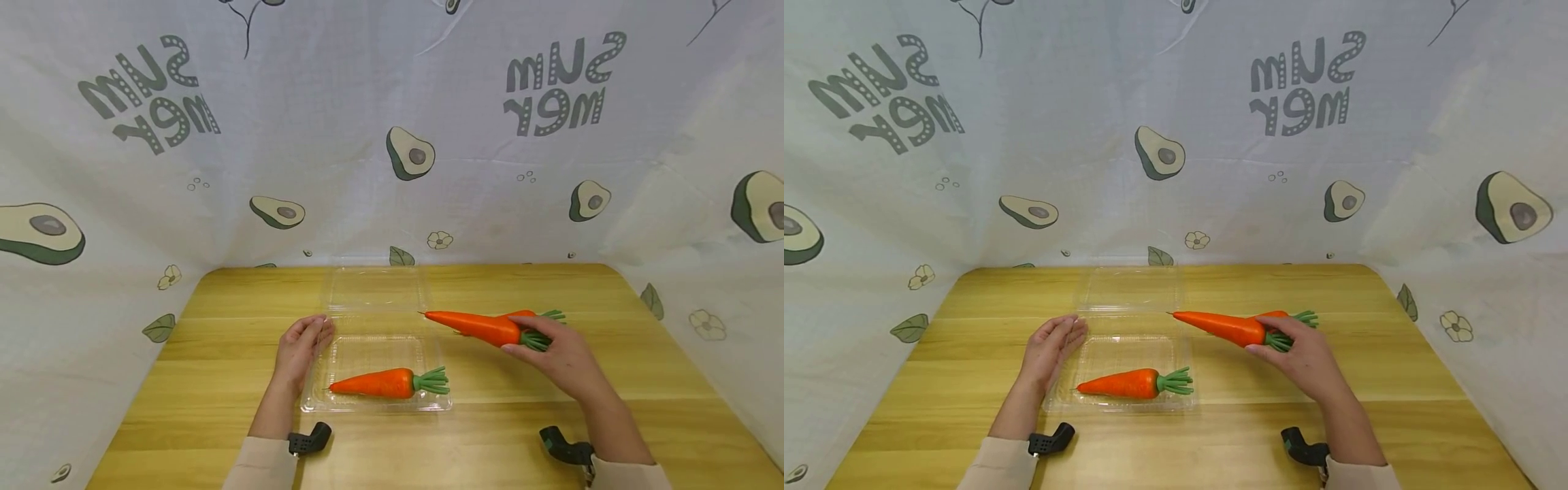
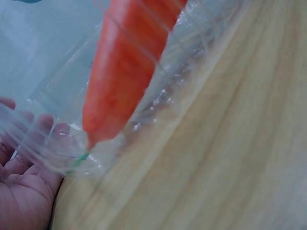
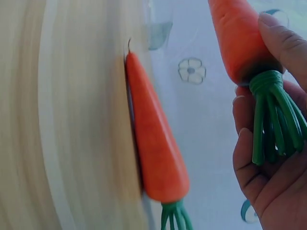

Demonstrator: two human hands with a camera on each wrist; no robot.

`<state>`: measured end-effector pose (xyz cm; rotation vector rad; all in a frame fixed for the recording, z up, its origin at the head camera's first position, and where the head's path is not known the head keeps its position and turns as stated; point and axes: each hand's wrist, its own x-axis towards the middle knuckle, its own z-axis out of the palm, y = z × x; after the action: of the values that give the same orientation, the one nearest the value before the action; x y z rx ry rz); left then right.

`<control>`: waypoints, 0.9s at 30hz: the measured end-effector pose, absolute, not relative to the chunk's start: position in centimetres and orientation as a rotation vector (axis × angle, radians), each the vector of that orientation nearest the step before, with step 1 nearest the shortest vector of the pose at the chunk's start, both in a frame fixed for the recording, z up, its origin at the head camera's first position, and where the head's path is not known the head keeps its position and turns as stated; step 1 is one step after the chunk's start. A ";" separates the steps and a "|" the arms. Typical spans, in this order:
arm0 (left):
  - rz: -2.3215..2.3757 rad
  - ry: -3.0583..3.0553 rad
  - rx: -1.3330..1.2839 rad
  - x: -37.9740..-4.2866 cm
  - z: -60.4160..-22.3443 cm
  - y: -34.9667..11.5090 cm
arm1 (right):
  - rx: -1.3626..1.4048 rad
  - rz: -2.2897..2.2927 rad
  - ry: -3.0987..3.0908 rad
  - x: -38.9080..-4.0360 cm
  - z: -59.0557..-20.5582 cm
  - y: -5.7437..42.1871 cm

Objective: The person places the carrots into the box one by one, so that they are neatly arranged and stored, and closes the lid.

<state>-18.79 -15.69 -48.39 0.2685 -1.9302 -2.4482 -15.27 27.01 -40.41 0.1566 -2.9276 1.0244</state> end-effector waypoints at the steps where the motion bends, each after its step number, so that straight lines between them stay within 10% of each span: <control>1: -2.448 -1.931 0.275 -18.8 -48.4 -15.7 | 0.171 1.028 -2.919 -15.3 -40.4 26.7; 27: -2.462 -1.898 0.272 -18.9 -48.5 -15.7 | 0.430 1.189 -2.906 -16.3 -40.0 19.8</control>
<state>-18.91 -15.67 -48.46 0.2722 -1.8984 -2.4624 -16.25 19.80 -40.00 0.4299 -2.9056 1.1886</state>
